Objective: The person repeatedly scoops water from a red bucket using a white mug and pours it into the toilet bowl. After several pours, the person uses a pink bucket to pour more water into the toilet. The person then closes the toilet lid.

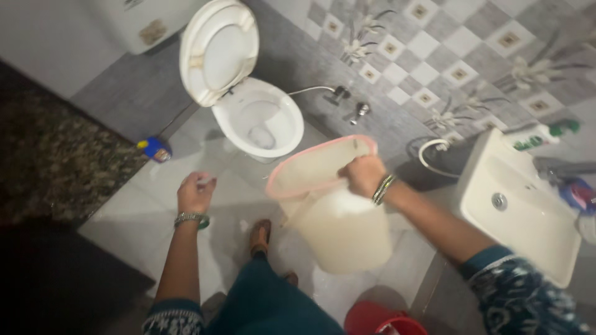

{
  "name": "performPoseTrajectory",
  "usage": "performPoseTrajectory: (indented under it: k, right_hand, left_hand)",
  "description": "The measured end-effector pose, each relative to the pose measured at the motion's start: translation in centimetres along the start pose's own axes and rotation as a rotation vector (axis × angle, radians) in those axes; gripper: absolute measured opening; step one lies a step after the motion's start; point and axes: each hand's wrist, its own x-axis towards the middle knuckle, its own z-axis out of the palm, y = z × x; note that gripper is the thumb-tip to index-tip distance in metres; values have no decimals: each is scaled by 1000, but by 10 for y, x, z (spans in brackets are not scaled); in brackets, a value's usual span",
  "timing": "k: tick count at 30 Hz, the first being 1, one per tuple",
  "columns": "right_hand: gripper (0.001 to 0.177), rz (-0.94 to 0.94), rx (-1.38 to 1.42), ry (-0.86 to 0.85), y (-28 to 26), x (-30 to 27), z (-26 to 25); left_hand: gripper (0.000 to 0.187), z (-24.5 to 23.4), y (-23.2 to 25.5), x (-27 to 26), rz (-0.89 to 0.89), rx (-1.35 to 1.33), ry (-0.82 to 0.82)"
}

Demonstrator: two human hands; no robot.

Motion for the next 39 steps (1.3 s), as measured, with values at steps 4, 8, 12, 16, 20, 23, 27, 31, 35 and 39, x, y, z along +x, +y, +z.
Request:
performPoseTrajectory:
  k: [4, 8, 12, 16, 20, 23, 27, 31, 35, 39]
  right_hand:
    - [41, -101, -138, -125, 22, 39, -62]
    - [43, -154, -260, -253, 39, 79, -106]
    - [39, -223, -329, -306, 40, 103, -130]
    - [35, -99, -349, -482, 51, 118, -158]
    - [36, -71, -376, -518, 63, 122, -179]
    - [39, -40, -333, -501, 71, 121, -198]
    - [41, 38, -291, -552, 70, 119, -229]
    - [46, 21, -376, -569, 61, 124, -262]
    - [48, 11, -466, -642, 56, 135, -295]
    - [52, -20, -524, -709, 53, 148, -316]
  left_hand:
    - [33, -17, 2, 13, -49, -16, 18]
    - [33, -27, -2, 27, -20, -36, 56]
    - [30, -40, -15, 34, -80, -41, 71]
    - [29, -43, -18, 47, -155, -17, 85]
    - [27, -45, -21, 62, -141, -16, 100]
    - [26, -40, -21, 72, -99, -5, 115]
    - [26, -28, -14, 96, -34, -10, 100]
    - [27, -10, 1, 117, 30, -63, 111]
    - [28, 5, 17, 128, 50, -56, 120]
    - [28, 12, 30, 133, 39, -61, 109]
